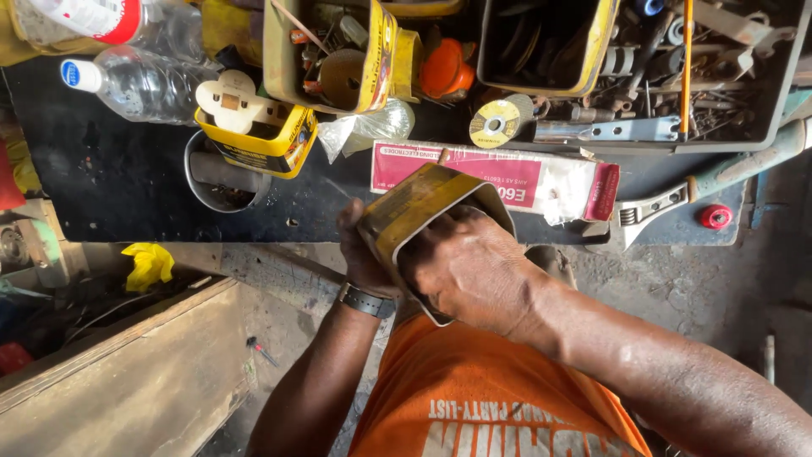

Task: The person searches through several small metal tins on a cluttered workbench, moving items aside and inspecting contents. They pick up a small metal part from one tin, examine it, and then walk toward a red motorcycle while holding the part.

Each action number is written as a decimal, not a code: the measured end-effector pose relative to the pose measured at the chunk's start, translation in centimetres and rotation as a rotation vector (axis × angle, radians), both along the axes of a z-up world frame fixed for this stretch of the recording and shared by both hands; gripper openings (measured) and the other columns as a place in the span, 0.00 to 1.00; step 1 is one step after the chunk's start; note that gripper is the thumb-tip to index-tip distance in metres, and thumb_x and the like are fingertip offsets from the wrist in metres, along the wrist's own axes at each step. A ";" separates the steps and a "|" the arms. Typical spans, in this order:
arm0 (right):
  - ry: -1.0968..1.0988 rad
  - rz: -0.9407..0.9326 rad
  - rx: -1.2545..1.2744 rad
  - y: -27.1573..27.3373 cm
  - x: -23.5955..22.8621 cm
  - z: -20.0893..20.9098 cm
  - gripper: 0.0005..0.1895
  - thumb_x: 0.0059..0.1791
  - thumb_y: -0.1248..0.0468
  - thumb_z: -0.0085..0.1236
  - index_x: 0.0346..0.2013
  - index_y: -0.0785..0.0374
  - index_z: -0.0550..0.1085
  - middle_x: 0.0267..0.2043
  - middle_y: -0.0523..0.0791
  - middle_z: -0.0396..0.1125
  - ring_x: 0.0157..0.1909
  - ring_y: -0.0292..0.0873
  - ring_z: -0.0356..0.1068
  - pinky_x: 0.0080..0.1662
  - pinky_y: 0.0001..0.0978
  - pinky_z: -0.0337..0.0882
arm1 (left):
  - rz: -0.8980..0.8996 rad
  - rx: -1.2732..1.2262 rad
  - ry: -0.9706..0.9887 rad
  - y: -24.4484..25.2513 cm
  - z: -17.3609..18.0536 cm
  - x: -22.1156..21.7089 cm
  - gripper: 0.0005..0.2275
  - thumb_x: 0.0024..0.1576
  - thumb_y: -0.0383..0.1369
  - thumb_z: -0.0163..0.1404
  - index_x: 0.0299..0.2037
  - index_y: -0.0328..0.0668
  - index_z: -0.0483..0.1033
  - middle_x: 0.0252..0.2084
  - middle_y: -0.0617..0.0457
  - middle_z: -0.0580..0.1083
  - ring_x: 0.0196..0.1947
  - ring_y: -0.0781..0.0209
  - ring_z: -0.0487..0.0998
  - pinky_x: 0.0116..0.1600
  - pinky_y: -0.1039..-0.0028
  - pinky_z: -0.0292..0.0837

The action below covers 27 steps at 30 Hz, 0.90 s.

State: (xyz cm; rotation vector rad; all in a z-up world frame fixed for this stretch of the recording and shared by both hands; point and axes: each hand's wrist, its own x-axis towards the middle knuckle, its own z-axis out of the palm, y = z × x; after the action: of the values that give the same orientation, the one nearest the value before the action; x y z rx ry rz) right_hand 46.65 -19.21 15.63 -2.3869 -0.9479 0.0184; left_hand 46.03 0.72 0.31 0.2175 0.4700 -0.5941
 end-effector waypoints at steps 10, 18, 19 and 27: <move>-0.180 0.045 -0.156 2.7 1.8 -5.0 0.08 0.45 0.56 0.58 0.21 0.48 0.78 0.28 0.38 0.67 0.37 0.47 0.67 0.48 0.49 0.65 | 0.108 -0.267 0.040 -3.3 4.3 0.7 0.22 0.58 0.52 0.52 0.30 0.37 0.75 0.19 0.46 0.73 0.18 0.59 0.78 0.25 0.79 0.73; 0.095 0.048 0.153 3.2 2.8 -8.7 0.24 0.44 0.39 0.62 0.46 0.47 0.76 0.47 0.40 0.70 0.59 0.48 0.68 0.62 0.49 0.57 | 0.312 -0.021 0.069 -2.2 6.3 1.6 0.20 0.57 0.49 0.54 0.33 0.35 0.79 0.23 0.44 0.76 0.21 0.58 0.78 0.28 0.78 0.74; 0.149 -0.004 0.352 3.5 3.3 -6.8 0.16 0.47 0.50 0.64 0.44 0.53 0.79 0.43 0.44 0.73 0.55 0.51 0.72 0.63 0.51 0.60 | 0.289 -0.023 0.107 -1.4 5.1 1.5 0.22 0.56 0.52 0.53 0.36 0.36 0.80 0.26 0.42 0.78 0.20 0.55 0.80 0.29 0.75 0.77; 0.997 -0.435 1.309 3.5 1.2 -7.0 0.14 0.46 0.72 0.66 0.45 0.76 0.76 0.44 0.60 0.76 0.52 0.51 0.77 0.57 0.48 0.74 | 0.402 0.104 0.207 0.6 2.1 1.2 0.30 0.53 0.55 0.55 0.54 0.35 0.79 0.50 0.38 0.80 0.50 0.42 0.82 0.64 0.54 0.73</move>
State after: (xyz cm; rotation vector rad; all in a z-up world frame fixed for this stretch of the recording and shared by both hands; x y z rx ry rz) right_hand 47.82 -15.69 8.63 -1.0274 0.1225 0.2899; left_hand 47.21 1.36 2.37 0.1551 0.7248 -0.1984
